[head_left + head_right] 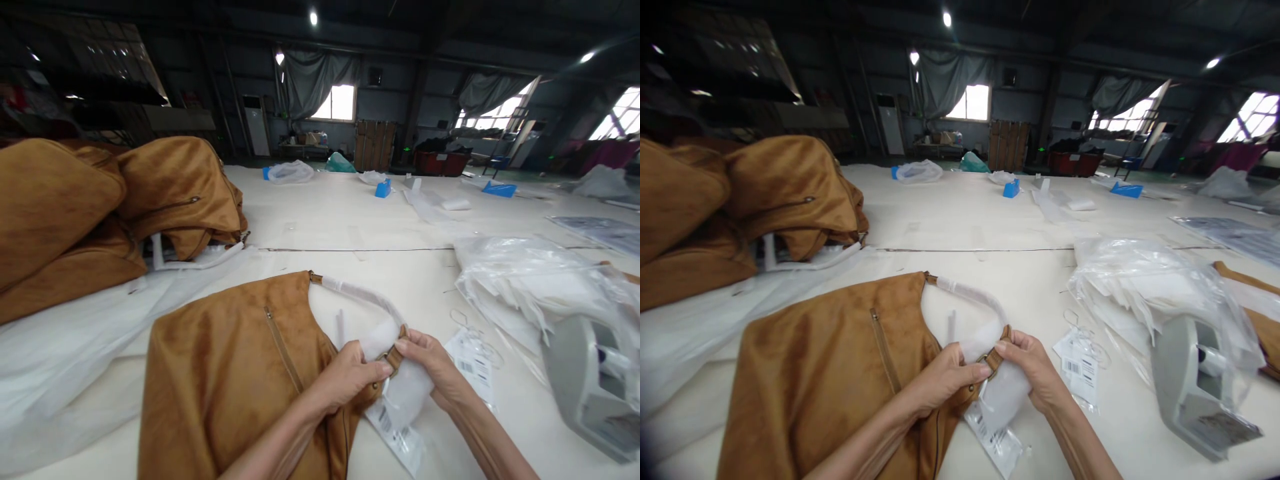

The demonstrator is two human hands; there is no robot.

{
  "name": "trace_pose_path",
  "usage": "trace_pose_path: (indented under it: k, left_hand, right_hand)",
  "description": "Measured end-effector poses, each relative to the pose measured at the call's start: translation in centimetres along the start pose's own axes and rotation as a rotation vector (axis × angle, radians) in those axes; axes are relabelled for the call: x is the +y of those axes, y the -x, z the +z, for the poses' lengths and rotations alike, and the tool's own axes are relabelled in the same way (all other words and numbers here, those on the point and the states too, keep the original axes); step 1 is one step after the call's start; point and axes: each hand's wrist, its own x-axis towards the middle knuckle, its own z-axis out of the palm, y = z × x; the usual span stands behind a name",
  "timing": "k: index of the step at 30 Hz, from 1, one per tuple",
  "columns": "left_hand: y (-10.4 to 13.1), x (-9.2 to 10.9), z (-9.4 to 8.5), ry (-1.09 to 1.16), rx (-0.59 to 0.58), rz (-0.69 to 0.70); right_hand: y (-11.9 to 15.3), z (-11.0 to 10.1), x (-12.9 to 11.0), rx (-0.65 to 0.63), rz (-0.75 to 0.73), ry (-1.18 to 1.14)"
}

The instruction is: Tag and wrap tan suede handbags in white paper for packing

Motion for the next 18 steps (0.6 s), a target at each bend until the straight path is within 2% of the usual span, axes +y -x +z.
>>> trace_pose_path:
  k: [2, 4, 7, 8, 9, 11, 13, 15, 16, 18]
  left_hand:
    - [0.5, 0.0, 0.4, -0.037, -0.028, -0.032]
    - [0.7, 0.0, 0.8, -0.067, -0.009, -0.043]
    - [0.5, 0.2, 1.1, -0.079, 0.021, -0.04]
    - [0.5, 0.3, 1.2, -0.078, 0.024, -0.041]
    - [0.4, 0.3, 1.1, -0.078, 0.024, -0.043]
    - [0.4, 0.3, 1.1, -0.078, 0.027, -0.043]
    - [0.4, 0.2, 0.9, -0.078, 0.029, -0.04]
    - [0.5, -0.1, 0.7, -0.08, 0.036, -0.044]
    - [0.5, -0.3, 0.6, -0.083, 0.039, -0.048]
    - [0.4, -0.6, 0.4, -0.092, 0.043, -0.059]
  right_hand:
    - [1.5, -0.8, 0.5, 0.008, 0.03, 0.054]
    - [2.6, -2.2, 0.5, 0.093, 0.055, 0.214]
    - [3.0, -3.9, -1.0, 0.336, -0.124, 0.556]
    - [2.8, -4.1, -1.9, 0.358, -0.222, 0.662]
    - [2.4, -4.0, -2.8, 0.322, -0.306, 0.762]
    - [1.5, -3.2, -4.5, 0.136, -0.375, 0.938]
    - [0.2, -1.9, -5.8, -0.069, -0.315, 1.07]
    - [-1.1, -0.7, -6.7, -0.226, -0.19, 1.129]
    - [-1.6, -0.2, -6.9, -0.29, -0.152, 1.129]
    - [-2.4, 0.3, -7.2, -0.375, -0.171, 1.094]
